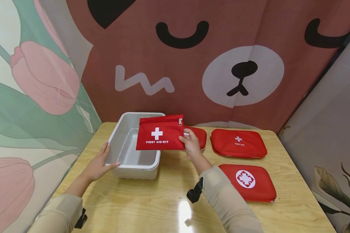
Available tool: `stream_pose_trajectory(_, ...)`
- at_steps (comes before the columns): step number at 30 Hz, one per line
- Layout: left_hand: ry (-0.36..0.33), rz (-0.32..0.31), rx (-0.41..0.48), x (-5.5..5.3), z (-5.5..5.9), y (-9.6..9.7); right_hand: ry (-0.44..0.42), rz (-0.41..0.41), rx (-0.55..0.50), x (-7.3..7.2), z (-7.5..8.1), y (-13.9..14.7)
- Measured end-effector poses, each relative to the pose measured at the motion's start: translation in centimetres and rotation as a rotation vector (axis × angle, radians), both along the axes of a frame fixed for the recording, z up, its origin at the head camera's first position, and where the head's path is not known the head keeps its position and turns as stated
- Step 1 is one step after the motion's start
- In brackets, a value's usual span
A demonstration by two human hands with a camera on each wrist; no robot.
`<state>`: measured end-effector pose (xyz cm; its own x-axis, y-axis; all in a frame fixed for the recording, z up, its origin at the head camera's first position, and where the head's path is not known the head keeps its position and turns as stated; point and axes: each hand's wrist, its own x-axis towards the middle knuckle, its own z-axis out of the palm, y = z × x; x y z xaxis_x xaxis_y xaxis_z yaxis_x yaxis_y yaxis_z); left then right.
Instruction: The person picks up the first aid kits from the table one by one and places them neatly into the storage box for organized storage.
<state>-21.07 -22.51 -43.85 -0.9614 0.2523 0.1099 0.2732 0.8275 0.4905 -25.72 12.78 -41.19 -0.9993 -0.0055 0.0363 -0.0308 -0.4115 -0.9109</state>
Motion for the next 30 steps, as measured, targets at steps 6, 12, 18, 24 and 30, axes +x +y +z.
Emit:
stream_pose_trajectory(6, -0.002, -0.005, 0.0, -0.1, 0.0, -0.1, -0.139, -0.019, 0.108, -0.1, 1.6, -0.7)
stream_pose_trajectory(12, -0.007, -0.01, 0.0, -0.1, 0.1, -0.1, -0.181, 0.008, 0.156, -0.1, 2.4, -1.4)
stream_pose_trajectory(18, -0.01, -0.014, 0.003, 0.0, 0.2, 0.0, -0.125, -0.005, 0.195, -0.8, 0.9, -1.8)
stream_pose_trajectory(24, -0.013, -0.005, -0.01, 0.0, 0.1, 0.1, -0.055, 0.017, 0.175, -1.9, -0.6, -2.0)
stream_pose_trajectory(30, -0.019, 0.004, -0.008, 0.0, 0.1, 0.0, -0.121, -0.017, 0.247, -0.7, 1.4, -3.3)
